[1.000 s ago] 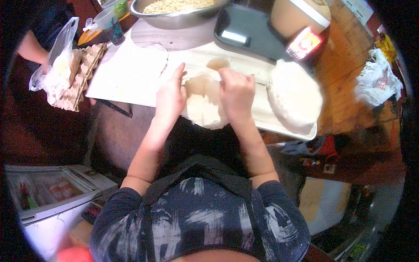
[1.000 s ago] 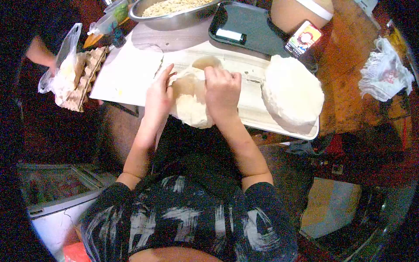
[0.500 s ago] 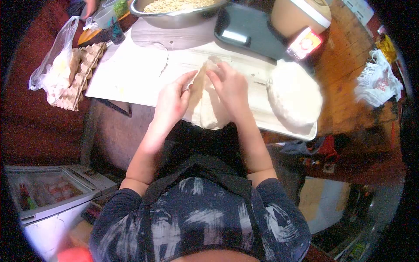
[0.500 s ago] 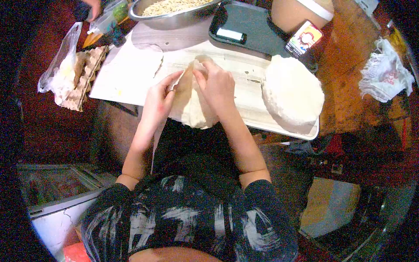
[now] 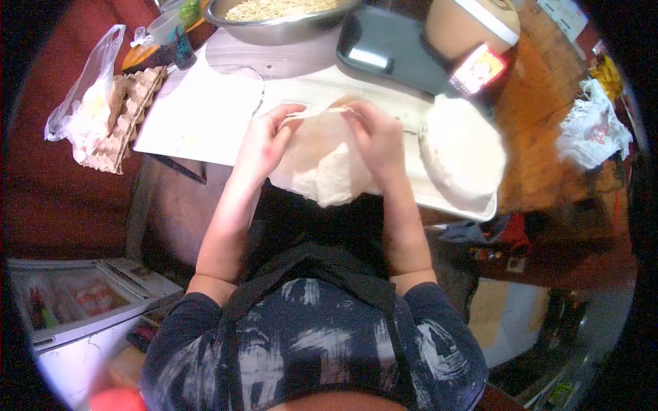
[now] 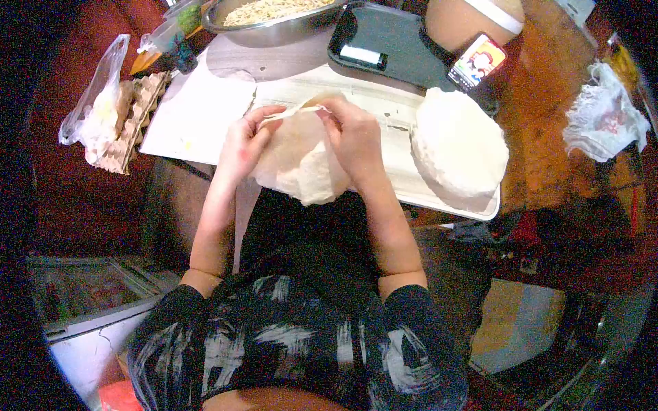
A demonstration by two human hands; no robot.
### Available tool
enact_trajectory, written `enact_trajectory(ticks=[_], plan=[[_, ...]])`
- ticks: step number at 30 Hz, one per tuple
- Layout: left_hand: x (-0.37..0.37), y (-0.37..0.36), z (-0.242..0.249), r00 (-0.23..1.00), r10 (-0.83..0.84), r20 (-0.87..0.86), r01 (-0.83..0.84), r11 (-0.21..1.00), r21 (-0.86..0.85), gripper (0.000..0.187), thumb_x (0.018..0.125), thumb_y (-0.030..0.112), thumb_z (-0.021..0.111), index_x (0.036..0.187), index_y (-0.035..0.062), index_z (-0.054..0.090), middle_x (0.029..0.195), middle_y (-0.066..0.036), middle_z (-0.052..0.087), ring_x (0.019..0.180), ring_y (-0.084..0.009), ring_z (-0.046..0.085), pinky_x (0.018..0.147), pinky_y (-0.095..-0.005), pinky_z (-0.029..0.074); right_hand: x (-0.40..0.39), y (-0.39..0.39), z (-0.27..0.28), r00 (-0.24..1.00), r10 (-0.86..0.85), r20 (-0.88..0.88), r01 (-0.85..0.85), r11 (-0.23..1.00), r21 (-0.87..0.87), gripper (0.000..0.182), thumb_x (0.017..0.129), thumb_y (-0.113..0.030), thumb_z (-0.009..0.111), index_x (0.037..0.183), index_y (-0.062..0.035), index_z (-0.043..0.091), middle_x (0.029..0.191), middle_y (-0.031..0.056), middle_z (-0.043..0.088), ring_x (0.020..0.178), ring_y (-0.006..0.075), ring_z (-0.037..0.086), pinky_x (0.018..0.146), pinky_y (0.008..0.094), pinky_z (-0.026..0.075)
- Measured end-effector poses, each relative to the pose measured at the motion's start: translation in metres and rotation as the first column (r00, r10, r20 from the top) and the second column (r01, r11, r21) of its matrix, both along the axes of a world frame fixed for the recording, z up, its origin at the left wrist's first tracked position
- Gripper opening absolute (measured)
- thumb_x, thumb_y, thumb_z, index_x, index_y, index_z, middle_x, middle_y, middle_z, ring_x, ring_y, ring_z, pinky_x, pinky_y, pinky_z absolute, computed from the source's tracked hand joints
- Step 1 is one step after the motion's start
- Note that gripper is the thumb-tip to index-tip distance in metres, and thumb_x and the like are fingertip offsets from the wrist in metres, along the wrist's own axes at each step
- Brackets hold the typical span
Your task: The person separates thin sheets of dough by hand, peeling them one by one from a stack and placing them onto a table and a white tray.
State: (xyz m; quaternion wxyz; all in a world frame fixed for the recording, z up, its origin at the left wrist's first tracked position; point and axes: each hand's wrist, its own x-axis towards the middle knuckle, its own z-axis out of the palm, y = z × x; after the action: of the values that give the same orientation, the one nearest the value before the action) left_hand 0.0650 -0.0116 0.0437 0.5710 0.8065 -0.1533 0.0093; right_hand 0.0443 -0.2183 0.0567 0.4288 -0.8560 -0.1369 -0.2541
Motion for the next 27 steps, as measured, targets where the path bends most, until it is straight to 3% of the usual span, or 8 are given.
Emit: enact_trajectory(ticks=[2,4,8,10,12,19,21,27], plan=[[-0.001,0.001,0.002,0.999,0.028,0.016,-0.027,0.997,-0.067,0.031,0.088,0.003,0.054,0.118,0.0022,0.063,0.077,-0.005,0.065,0.068,-0.0066,0.055,0.062,-0.0236,0.044,0.001,-0.003,-0.002,0.995,-0.095,0.014,0.093,0.993,0.073,0.016,0.087,-0.012,0.066,0.098,-0.0004,0.067,0.087,0.018,0.069,0.076,0.0255,0.069,0.069,0.0318,0.052],[-0.001,0.006,0.01,0.991,0.127,-0.037,-0.124,0.99,0.071,0.03,0.088,0.003,0.055,0.117,0.0017,0.064,0.074,-0.002,0.064,0.063,-0.005,0.05,0.06,-0.0225,0.043,0.002,-0.007,-0.002,0.991,-0.129,0.041,0.126,0.989,0.08,0.015,0.088,-0.013,0.066,0.096,-0.0012,0.066,0.083,0.0179,0.068,0.073,0.0283,0.068,0.066,0.0354,0.051],[0.0,0.008,0.0,0.989,0.148,-0.03,-0.146,0.987,0.061,0.027,0.091,0.007,0.057,0.115,0.0007,0.065,0.072,0.0,0.062,0.064,-0.0033,0.05,0.059,-0.0211,0.042,0.001,-0.008,-0.008,0.98,-0.198,0.037,0.194,0.977,0.091,0.016,0.089,-0.017,0.065,0.092,-0.0019,0.065,0.078,0.0174,0.067,0.069,0.031,0.066,0.063,0.0381,0.05],[-0.006,0.001,0.003,0.987,0.157,-0.026,-0.158,0.984,-0.078,0.025,0.092,0.012,0.059,0.113,0.0002,0.066,0.069,0.003,0.059,0.063,-0.0022,0.048,0.057,-0.0212,0.04,0.001,-0.008,-0.01,0.978,-0.211,-0.002,0.21,0.972,0.104,0.017,0.089,-0.018,0.065,0.092,-0.0019,0.065,0.077,0.0172,0.066,0.068,0.0302,0.066,0.063,0.0376,0.05],[-0.01,0.0,0.006,0.99,0.138,-0.024,-0.139,0.986,-0.095,0.022,0.093,0.014,0.06,0.109,0.0001,0.067,0.068,0.003,0.058,0.062,-0.002,0.046,0.056,-0.0217,0.039,0.001,-0.007,-0.01,0.994,-0.065,-0.084,0.08,0.978,0.194,0.021,0.089,-0.022,0.066,0.091,-0.0012,0.065,0.075,0.0166,0.066,0.067,0.0253,0.066,0.063,0.0358,0.05],[-0.009,-0.001,0.004,0.988,0.154,0.028,-0.146,0.97,-0.193,0.021,0.093,0.021,0.063,0.092,-0.0003,0.066,0.065,0.004,0.056,0.062,-0.0012,0.044,0.054,-0.0221,0.038,0.01,0.005,-0.011,0.975,0.022,-0.22,0.012,0.988,0.156,0.029,0.087,-0.027,0.068,0.088,0.0022,0.065,0.073,0.016,0.066,0.066,0.0186,0.063,0.06,0.0341,0.048],[-0.004,0.004,0.003,0.979,0.202,0.036,-0.191,0.961,-0.2,0.022,0.093,0.021,0.064,0.092,-0.001,0.066,0.064,0.003,0.055,0.061,-0.0014,0.043,0.053,-0.0223,0.037,0.007,0.007,-0.01,0.977,0.052,-0.207,0.029,0.928,0.371,0.032,0.086,-0.03,0.07,0.085,0.002,0.066,0.067,0.0163,0.063,0.061,0.0178,0.059,0.058,0.0337,0.046],[0.009,0.024,-0.005,0.946,0.317,0.072,-0.304,0.941,-0.149,0.025,0.093,0.022,0.064,0.09,-0.0036,0.065,0.06,0.0,0.052,0.06,-0.0028,0.041,0.051,-0.0243,0.036,0.012,-0.015,-0.007,0.988,-0.14,-0.06,0.15,0.967,0.204,0.033,0.086,-0.032,0.069,0.085,0.0014,0.066,0.065,0.0166,0.061,0.056,0.0162,0.054,0.057,0.0331,0.044]])
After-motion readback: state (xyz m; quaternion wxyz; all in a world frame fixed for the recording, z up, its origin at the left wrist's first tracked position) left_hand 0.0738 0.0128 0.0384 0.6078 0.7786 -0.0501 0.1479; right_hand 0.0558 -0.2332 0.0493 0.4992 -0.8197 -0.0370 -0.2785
